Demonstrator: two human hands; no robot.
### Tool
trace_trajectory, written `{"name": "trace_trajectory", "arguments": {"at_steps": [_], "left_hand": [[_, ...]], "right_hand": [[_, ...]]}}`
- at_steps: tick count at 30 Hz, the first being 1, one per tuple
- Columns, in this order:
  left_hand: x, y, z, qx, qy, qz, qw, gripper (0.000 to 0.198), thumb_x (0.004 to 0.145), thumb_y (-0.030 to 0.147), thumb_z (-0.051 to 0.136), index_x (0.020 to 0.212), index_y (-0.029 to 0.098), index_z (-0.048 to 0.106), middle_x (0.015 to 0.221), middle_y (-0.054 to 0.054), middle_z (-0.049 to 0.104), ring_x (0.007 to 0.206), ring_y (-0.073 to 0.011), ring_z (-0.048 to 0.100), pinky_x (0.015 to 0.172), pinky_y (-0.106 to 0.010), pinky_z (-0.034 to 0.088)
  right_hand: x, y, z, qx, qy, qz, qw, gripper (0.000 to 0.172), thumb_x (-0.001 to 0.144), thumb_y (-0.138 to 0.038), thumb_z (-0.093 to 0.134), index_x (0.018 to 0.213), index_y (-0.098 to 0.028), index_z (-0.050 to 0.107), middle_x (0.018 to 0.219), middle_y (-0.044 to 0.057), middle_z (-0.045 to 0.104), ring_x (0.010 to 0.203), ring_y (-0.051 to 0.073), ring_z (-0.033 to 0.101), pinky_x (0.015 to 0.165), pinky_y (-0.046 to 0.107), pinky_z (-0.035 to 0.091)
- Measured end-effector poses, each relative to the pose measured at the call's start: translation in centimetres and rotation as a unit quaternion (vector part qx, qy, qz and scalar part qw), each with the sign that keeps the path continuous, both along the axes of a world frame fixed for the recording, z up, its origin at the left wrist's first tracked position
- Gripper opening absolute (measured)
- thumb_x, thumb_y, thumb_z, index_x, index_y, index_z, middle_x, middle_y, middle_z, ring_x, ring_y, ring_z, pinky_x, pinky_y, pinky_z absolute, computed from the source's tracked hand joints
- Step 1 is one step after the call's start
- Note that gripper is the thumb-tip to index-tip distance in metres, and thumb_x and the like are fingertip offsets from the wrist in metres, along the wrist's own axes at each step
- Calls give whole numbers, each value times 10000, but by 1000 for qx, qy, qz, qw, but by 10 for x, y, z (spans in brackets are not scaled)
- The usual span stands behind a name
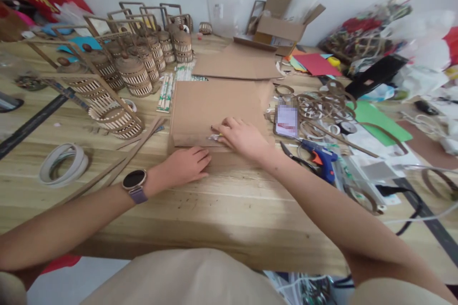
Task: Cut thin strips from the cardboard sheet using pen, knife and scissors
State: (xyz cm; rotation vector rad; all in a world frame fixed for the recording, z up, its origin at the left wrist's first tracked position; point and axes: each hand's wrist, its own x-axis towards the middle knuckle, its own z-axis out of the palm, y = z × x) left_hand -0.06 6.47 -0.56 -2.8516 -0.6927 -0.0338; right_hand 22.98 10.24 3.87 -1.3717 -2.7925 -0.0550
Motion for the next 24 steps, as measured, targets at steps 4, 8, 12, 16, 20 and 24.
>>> {"name": "trace_trajectory", "arguments": {"at_steps": [4,8,12,16,20,24], "left_hand": [[-1,-2,5,44,29,-29,998,324,963,40,443,1249,4,591,1146,-235,700,940,-263,707,613,-314,538],[-17,-2,17,51,30,-57,997,275,934,-6,428,1115,41,629,952,-153,733,783,-222,698,561,-293,508],[-41,0,23,-9,17,-55,998,215,938,46,481,1073,105,638,829,-74,718,718,-196,665,522,-260,438],[-57,2,25,-63,-5,-9,998,199,1017,278,498,973,167,657,816,-38,710,759,-180,667,543,-250,399],[-58,4,23,-64,13,7,998,267,1021,317,514,827,161,612,746,-31,667,718,-179,637,526,-268,363],[-55,1,20,-37,34,-8,999,199,1015,253,517,844,166,571,775,-29,643,712,-172,617,539,-279,382]], "right_hand": [[18,-28,-3,98,10,95,991,365,1045,-388,395,1150,-184,678,1014,114,693,911,228,629,784,335,428],[46,-58,-10,115,-24,131,984,406,1042,-446,393,1075,-165,682,888,83,706,786,198,633,695,308,413],[51,-76,-16,123,-66,120,983,344,1054,-311,384,936,-171,675,768,60,684,696,178,611,650,301,394],[42,-81,-17,70,-56,132,987,309,1045,-282,410,850,-178,628,765,48,673,659,166,602,618,295,389],[39,-80,-24,65,-34,137,988,306,1044,-268,412,826,-179,608,755,42,668,664,174,621,611,295,402],[43,-85,-35,117,-13,138,983,302,1058,-242,363,943,-151,626,769,52,684,692,183,639,623,302,425]]}}
